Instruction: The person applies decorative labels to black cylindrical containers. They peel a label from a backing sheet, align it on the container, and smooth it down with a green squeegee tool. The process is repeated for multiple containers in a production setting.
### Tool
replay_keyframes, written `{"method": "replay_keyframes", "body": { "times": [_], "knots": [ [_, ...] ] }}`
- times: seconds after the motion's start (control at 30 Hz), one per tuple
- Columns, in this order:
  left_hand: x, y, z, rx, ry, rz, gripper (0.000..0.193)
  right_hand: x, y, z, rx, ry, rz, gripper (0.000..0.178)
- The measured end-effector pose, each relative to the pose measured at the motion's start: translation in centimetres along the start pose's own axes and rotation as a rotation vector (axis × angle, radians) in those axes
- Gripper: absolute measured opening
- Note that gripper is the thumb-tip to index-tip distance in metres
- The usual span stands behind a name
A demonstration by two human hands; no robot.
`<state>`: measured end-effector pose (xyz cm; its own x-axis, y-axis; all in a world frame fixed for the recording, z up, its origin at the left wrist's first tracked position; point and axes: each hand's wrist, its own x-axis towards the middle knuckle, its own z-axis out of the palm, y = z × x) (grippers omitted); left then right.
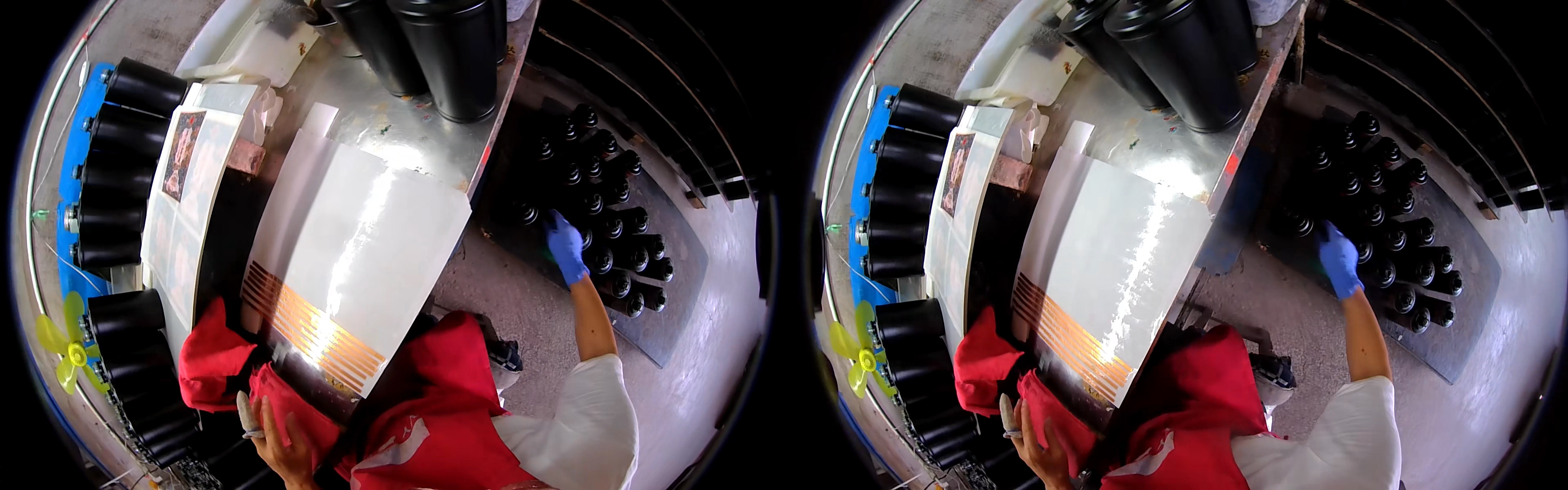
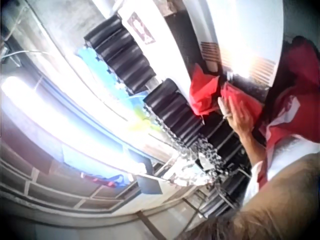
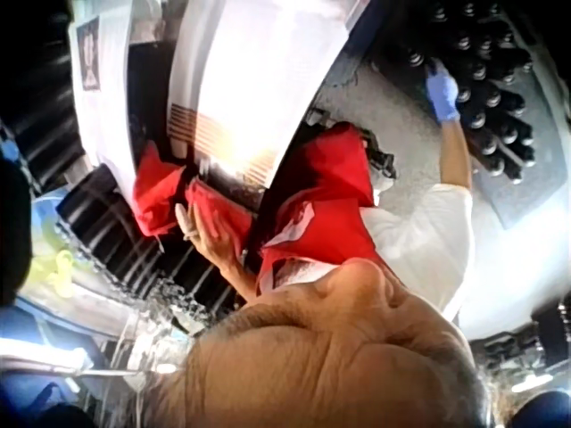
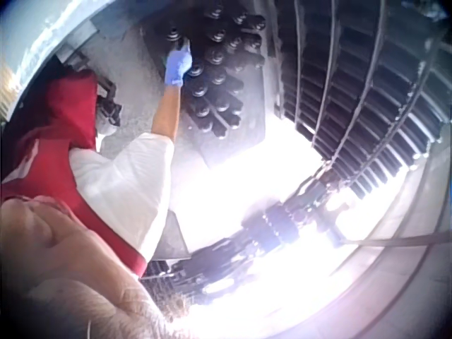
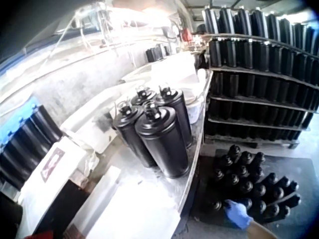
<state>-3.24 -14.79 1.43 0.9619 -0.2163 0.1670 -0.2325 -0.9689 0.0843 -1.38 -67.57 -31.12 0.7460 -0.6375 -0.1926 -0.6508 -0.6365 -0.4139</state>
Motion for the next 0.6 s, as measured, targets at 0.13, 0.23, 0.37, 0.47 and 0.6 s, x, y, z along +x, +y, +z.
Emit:
{"method": "replay_keyframes", "body": {
  "times": [0.13, 0.23, 0.37, 0.47, 0.6],
  "knots": [
    [0.0, -0.3, 0.1, -0.053, 0.029, 0.016, 0.042, 2.5, -3.8, 2.9, -0.014, -0.096, -0.062, 0.042],
    [-1.0, -0.8, -0.6, 0.030, 0.042, -0.003, 0.042, 3.9, -1.0, 7.4, 0.026, 0.004, -0.039, 0.037],
    [-1.3, -0.9, -1.3, -0.109, 0.132, -0.068, 0.057, 1.5, -0.2, 7.9, -0.012, 0.059, -0.066, 0.019],
    [-2.2, -1.9, -2.0, -0.149, 0.136, 0.005, 0.049, -4.4, -5.2, -0.9, -0.017, 0.005, -0.277, 0.016],
    [-0.8, -0.3, -2.3, -0.308, 0.138, 0.168, 0.039, -13.1, -14.0, -17.6, 0.043, -0.095, -0.598, 0.013]
  ]
}}
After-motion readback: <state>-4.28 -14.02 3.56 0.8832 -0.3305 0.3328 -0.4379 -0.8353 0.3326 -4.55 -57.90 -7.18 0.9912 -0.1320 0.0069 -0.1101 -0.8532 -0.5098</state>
